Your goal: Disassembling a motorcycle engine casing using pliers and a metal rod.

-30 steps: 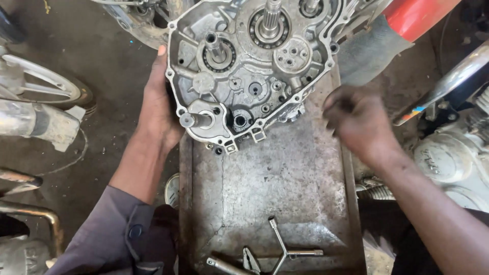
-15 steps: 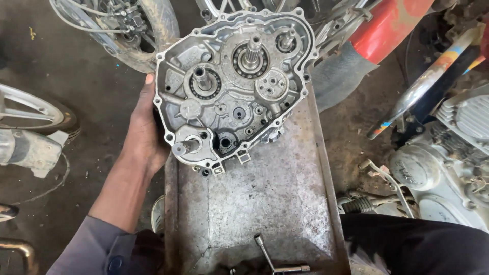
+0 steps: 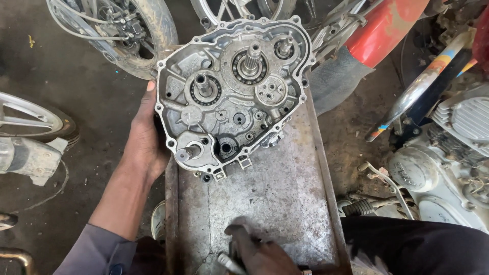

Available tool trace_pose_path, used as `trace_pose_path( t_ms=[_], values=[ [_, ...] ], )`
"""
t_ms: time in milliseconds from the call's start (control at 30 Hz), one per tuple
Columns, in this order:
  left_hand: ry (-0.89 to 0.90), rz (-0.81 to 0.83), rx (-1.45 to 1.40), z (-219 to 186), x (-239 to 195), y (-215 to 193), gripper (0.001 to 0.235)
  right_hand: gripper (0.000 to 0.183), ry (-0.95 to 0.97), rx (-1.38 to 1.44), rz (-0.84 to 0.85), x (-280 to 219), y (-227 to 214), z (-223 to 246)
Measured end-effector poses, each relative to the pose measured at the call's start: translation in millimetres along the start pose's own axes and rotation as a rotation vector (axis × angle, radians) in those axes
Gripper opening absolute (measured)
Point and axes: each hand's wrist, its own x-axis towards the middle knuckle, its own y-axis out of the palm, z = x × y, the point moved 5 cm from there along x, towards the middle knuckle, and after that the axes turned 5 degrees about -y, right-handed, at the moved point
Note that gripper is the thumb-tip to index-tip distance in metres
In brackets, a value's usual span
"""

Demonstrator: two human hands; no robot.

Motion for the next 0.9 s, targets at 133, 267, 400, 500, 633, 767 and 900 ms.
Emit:
trace_pose_path(
  t_ms=[133,267,400,500,633,767,900],
  values=[
    [-0.044,-0.023,0.021,-1.3,-9.5,3.1,0.074,0.027,-0.143,0.02,-0.1,4.2,-50.6,2.5],
    [-0.069,-0.018,-0.044,4.6,-2.3,-3.4,0.065,0.015,0.132,0.179,-0.16,5.3,-92.0,-14.0],
    [-0.075,-0.009,-0.081,7.0,2.4,-8.0,0.059,0.029,0.334,0.117,-0.336,-2.4,-152.9,-6.6],
    [-0.017,-0.042,-0.082,7.3,-2.7,-5.6,0.063,0.035,0.069,0.286,-0.671,12.8,-198.9,-75.2],
    [-0.008,-0.042,-0.106,11.4,2.3,-9.1,0.059,0.034,0.224,0.42,-0.8,33.3,-236.4,-123.7],
    [-0.026,-0.062,-0.131,8.5,-0.2,-5.9,0.056,0.037,0.199,0.663,-0.879,65.7,-246.1,-164.8],
    [-0.042,-0.083,-0.113,10.0,-3.8,-11.3,0.06,0.044,0.179,0.853,-0.929,90.1,-237.4,-162.1]
  ],
)
